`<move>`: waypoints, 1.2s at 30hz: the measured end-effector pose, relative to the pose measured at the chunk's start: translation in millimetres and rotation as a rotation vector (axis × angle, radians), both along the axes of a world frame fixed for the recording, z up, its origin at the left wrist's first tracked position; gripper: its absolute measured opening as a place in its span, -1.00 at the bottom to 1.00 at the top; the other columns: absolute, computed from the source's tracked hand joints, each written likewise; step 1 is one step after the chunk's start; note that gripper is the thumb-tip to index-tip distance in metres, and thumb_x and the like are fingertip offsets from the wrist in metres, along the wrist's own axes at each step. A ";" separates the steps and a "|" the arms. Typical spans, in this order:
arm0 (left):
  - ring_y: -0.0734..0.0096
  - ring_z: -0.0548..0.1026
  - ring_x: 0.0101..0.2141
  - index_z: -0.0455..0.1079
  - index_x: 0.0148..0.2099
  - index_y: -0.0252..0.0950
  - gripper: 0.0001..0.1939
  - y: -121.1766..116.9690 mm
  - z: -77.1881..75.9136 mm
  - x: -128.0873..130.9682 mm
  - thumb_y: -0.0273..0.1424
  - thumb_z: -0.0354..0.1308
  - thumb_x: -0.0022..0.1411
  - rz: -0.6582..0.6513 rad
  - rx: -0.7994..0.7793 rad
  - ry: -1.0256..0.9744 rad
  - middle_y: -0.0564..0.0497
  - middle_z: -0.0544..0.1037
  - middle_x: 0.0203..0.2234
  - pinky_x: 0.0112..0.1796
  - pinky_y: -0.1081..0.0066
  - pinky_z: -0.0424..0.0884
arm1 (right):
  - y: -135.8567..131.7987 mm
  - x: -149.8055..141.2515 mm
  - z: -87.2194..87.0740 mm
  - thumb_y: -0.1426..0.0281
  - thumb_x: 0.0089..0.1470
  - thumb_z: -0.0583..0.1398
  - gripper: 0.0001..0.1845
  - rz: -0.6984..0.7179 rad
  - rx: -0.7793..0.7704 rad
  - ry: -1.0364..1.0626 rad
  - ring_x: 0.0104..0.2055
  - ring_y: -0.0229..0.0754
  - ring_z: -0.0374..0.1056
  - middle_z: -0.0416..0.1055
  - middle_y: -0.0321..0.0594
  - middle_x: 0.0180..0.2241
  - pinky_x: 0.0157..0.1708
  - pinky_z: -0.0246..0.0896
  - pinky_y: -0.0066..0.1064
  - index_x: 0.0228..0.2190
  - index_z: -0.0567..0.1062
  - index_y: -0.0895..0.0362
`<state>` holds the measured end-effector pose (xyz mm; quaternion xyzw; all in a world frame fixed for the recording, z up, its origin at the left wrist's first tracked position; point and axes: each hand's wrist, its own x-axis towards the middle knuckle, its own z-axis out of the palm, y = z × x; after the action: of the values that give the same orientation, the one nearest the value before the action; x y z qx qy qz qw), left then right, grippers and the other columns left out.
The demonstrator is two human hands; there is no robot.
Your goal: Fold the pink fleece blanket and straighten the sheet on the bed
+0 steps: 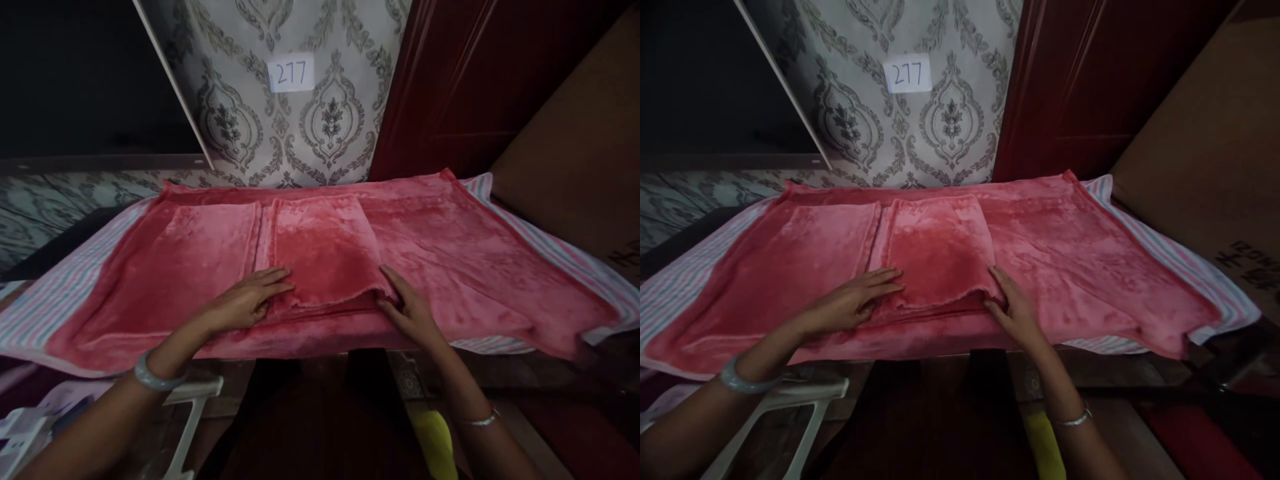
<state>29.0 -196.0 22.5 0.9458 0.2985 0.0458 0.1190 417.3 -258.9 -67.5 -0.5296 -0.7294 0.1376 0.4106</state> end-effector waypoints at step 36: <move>0.22 0.45 0.20 0.49 0.08 -0.25 -0.57 -17.6 -25.6 -23.2 -0.61 0.01 0.24 0.015 0.154 -0.128 -0.15 0.51 0.17 0.17 0.17 0.41 | 2.8 -18.2 -21.3 0.58 -0.16 0.02 -0.18 -0.314 0.159 0.020 0.26 -0.05 0.31 0.36 -0.20 0.24 0.31 0.17 -0.05 0.17 0.49 0.03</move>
<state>5.9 -213.6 -3.0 0.9450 0.2930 0.1300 0.0645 399.1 -256.1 -88.8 -0.6016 -0.6420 0.0191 0.4749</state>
